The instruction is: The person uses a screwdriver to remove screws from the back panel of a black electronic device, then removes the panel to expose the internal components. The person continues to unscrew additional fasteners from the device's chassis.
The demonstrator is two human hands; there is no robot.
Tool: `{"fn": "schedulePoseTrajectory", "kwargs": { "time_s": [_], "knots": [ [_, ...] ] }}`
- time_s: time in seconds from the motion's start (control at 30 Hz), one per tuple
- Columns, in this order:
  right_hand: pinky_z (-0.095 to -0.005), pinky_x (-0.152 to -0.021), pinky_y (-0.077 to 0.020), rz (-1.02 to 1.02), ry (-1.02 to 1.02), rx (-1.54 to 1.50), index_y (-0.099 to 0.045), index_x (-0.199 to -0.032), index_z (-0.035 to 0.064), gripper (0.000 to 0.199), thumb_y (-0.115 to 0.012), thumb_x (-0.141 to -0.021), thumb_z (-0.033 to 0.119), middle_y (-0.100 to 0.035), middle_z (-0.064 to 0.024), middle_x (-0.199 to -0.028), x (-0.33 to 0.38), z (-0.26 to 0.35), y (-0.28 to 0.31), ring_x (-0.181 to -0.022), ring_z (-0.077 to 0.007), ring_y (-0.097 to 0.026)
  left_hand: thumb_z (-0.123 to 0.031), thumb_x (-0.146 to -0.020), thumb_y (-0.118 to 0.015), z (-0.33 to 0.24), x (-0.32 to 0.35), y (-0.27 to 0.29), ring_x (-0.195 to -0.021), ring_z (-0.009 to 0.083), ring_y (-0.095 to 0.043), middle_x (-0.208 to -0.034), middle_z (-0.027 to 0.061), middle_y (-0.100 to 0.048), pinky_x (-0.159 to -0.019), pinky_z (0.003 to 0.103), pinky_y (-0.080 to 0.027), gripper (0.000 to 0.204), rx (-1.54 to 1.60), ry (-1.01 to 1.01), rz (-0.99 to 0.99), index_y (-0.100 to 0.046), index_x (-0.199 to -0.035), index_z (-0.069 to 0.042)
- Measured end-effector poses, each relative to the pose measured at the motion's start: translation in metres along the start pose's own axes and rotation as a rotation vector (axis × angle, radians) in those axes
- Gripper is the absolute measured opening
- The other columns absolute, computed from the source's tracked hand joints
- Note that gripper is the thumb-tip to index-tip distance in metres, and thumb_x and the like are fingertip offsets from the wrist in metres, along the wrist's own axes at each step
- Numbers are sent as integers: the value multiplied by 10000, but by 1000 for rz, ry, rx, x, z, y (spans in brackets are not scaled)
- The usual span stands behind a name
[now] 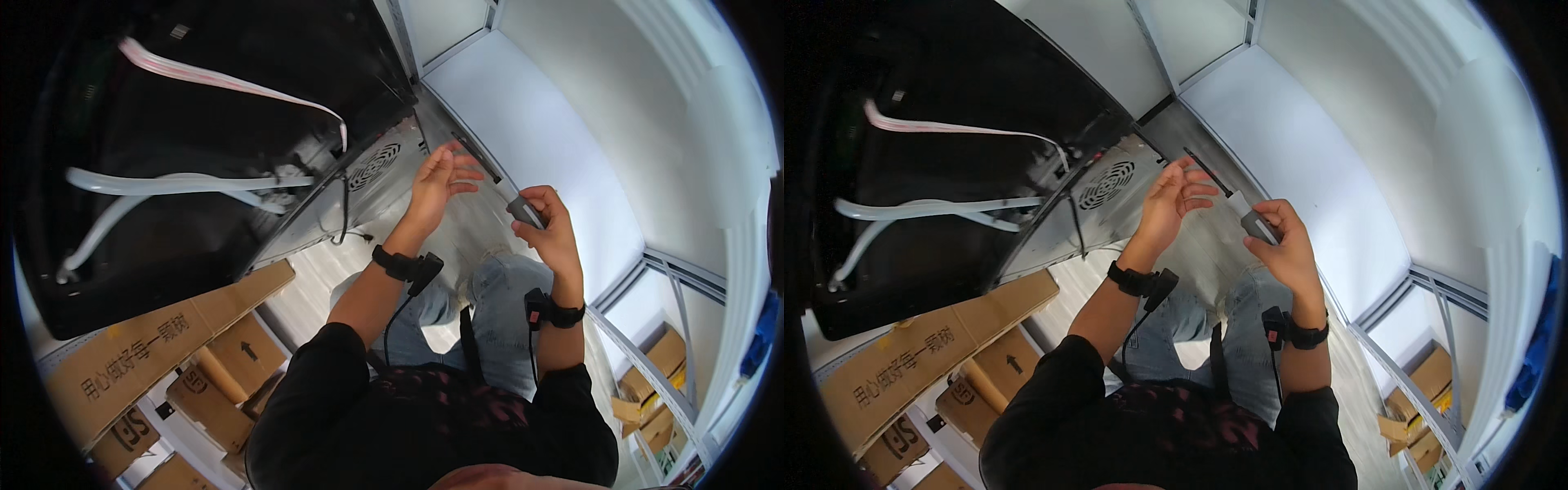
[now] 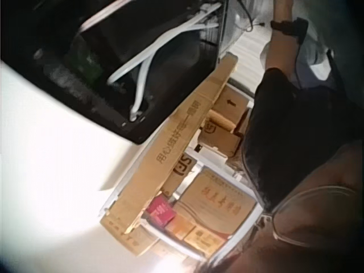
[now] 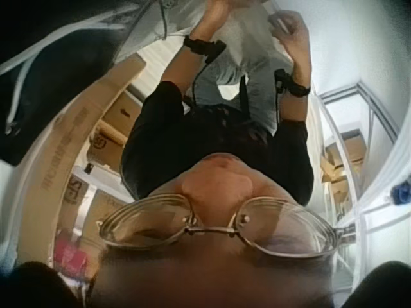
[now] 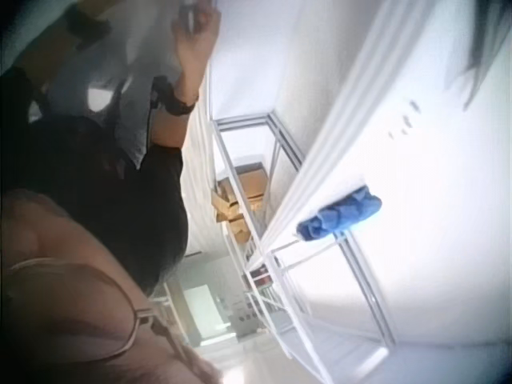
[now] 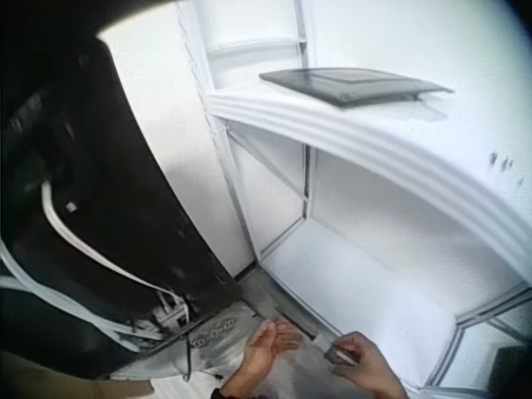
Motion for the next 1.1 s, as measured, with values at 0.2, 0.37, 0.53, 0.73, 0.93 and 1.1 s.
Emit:
{"fn": "schedulePoseTrajectory", "kwargs": {
  "time_s": [0.2,0.37,0.53,0.73,0.93,1.1],
  "knots": [
    [-251,-794,-434,-34,268,90,-561,-1050,45,442,-625,-638,-101,-586,-41,-933,-17,-21,-3,-860,-133,-563,-284,-996,-378,11,-21,19,-763,189,-646,-958,128,-612,-599,275,-536,303,49,-251,97,-486,-1121,-30],
    [-242,-770,-443,-234,519,-51,-593,-1034,27,422,-636,-636,-109,-585,-32,-957,2,-31,-17,-843,-122,-548,-272,-985,-419,6,-23,28,-722,186,-647,-906,116,-632,-595,281,-532,269,101,-387,195,-519,-1068,-35],
    [-223,-701,-483,-403,648,-256,-595,-1039,12,362,-730,-707,-39,-613,-74,-988,9,-49,-38,-801,-128,-587,-275,-972,-456,-10,-12,19,-723,181,-641,-883,92,-646,-624,289,-517,261,131,-386,204,-550,-1039,-41],
    [-238,-585,-530,-438,871,-268,-537,-1073,-1,312,-688,-820,103,-602,-129,-1013,5,-59,-59,-733,-143,-617,-246,-960,-482,-22,-15,19,-812,173,-617,-911,77,-635,-684,305,-514,226,66,-381,178,-581,-1011,-49],
    [-230,-548,-517,-309,623,-334,-529,-1069,-3,267,-642,-857,114,-564,-82,-974,6,-76,-67,-730,-133,-600,-232,-957,-489,-17,-17,25,-833,155,-604,-890,65,-629,-729,305,-506,229,-6,-403,169,-591,-1014,-35],
    [-227,-525,-510,-310,726,-341,-546,-1040,-3,249,-659,-823,46,-512,-83,-1033,5,-70,-71,-731,-142,-594,-228,-962,-482,-19,-19,24,-786,126,-602,-853,49,-635,-710,279,-506,231,11,-426,151,-590,-1028,-35]
  ]
}}
Point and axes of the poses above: each hand's wrist, its own x-axis away from the middle knuckle, its own y-axis out of the back of the hand, z = x × y, the point moved 2 cm from there along -x, towards the middle knuckle
